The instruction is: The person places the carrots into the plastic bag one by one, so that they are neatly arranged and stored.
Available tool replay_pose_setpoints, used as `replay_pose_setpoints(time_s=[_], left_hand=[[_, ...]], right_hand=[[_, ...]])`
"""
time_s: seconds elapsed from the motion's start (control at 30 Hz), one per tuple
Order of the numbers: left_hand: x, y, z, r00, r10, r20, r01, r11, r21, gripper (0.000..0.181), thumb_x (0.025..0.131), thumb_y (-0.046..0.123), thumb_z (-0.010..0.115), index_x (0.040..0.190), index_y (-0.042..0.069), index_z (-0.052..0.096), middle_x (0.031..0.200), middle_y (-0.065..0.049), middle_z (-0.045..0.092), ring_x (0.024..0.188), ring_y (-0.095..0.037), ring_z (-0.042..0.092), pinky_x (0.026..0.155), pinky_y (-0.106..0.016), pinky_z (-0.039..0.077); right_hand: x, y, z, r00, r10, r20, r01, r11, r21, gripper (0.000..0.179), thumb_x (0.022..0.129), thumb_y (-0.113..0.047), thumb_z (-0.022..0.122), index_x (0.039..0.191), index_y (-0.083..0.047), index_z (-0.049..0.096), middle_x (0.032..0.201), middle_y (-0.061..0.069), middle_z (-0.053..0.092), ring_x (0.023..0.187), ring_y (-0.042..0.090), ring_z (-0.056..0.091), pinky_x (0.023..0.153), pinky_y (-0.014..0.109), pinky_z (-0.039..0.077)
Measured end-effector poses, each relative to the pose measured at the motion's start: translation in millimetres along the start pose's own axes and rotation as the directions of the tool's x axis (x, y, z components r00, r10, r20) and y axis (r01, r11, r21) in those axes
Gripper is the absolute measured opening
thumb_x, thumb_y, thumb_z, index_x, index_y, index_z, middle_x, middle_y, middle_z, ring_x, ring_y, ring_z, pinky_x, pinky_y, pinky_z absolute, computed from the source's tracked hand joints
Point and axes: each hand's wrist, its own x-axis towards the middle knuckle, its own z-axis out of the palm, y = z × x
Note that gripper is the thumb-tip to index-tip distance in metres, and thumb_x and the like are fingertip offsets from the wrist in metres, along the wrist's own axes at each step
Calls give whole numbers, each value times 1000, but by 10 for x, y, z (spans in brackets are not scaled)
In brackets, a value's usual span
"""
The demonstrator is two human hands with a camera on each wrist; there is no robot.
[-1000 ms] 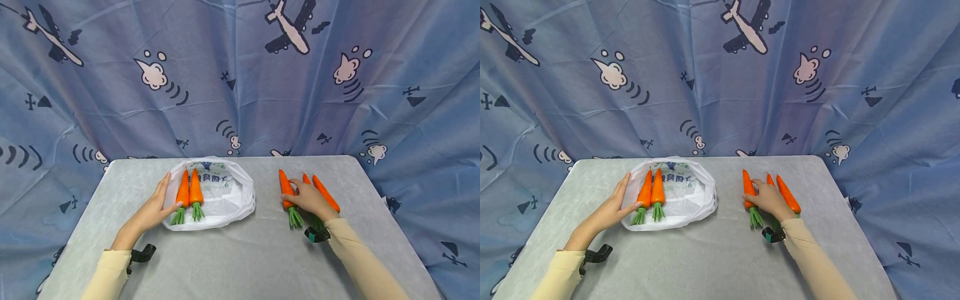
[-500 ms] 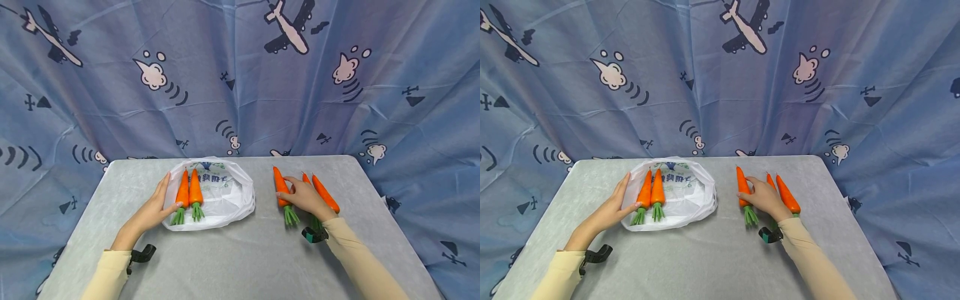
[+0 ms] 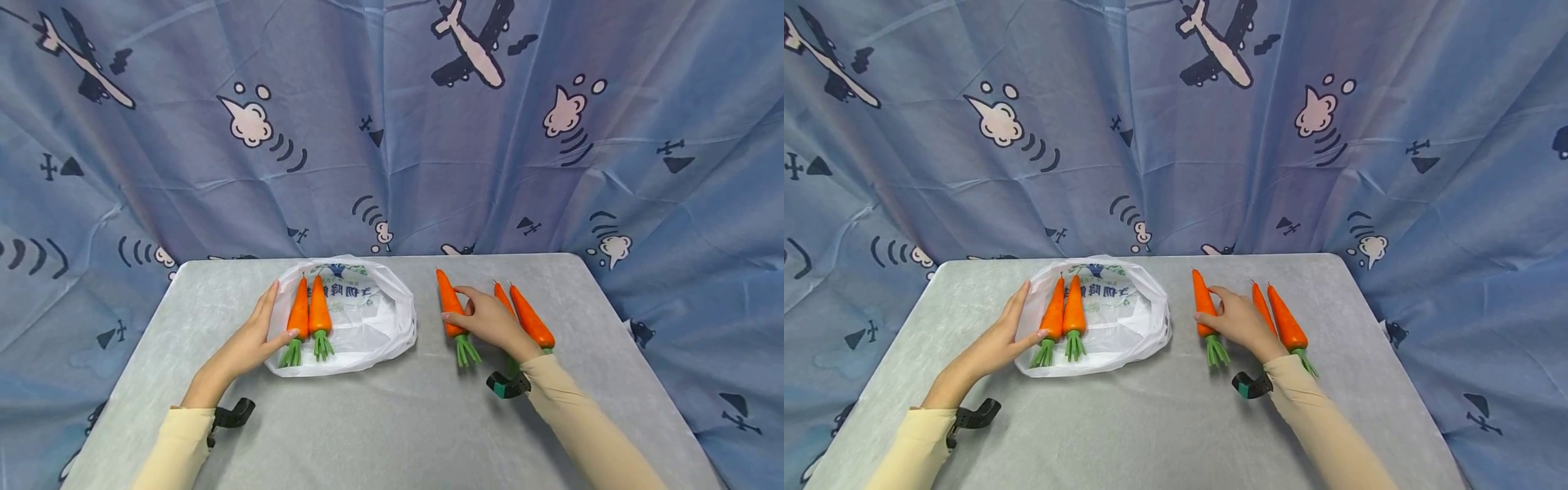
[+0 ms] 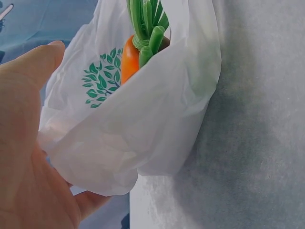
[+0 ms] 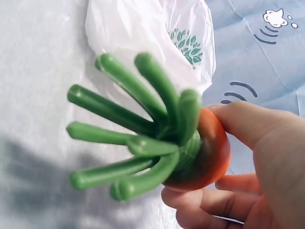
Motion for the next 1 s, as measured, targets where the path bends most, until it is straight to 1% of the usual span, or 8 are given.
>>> replay_pose_setpoints(time_s=[0.2, 0.53, 0.7, 0.9, 1.0], left_hand=[[5, 6, -2, 1000, -6, 4, 6, 1000, -4, 103, 94, 53, 59, 159, 22, -16, 167, -19, -1, 148, -49, 22, 116, -66, 26], [-2, 17, -7, 1000, -4, 0, 4, 1000, 0, 103, 95, 52, 60, 158, 24, -16, 167, -19, 0, 148, -49, 23, 116, -66, 26], [-1, 18, -9, 1000, -4, -1, 4, 1000, 0, 103, 95, 52, 60, 159, 21, -15, 167, -20, 0, 147, -50, 24, 116, -66, 26], [3, 10, -8, 1000, -3, -3, 3, 1000, -3, 103, 95, 52, 60, 158, 24, -16, 167, -19, 0, 148, -49, 23, 116, -66, 26], [2, 3, -6, 1000, -2, -4, 2, 1000, -6, 103, 95, 52, 60, 158, 24, -16, 167, -19, 0, 148, -49, 22, 116, -66, 25]], right_hand=[[34, -70, 19, 1000, 7, 0, -7, 1000, 25, 80, 85, -61, 68, 146, -13, 47, 73, 2, 53, 56, 13, 44, 51, 24, 34], [75, -223, 74, 999, -44, -25, 45, 998, 40, 75, 86, -53, 71, 144, -10, 50, 71, 1, 52, 56, 12, 44, 53, 23, 36], [98, -297, 111, 998, -50, -23, 51, 997, 55, 73, 86, -49, 72, 144, -10, 49, 70, 1, 53, 57, 13, 45, 55, 24, 38], [125, -389, 145, 998, -59, -16, 60, 993, 101, 70, 87, -43, 73, 144, -10, 49, 69, 2, 52, 57, 14, 46, 56, 25, 39], [136, -436, 163, 997, -72, -9, 73, 991, 113, 70, 87, -41, 73, 144, -9, 48, 68, 2, 53, 57, 14, 46, 55, 25, 40]])
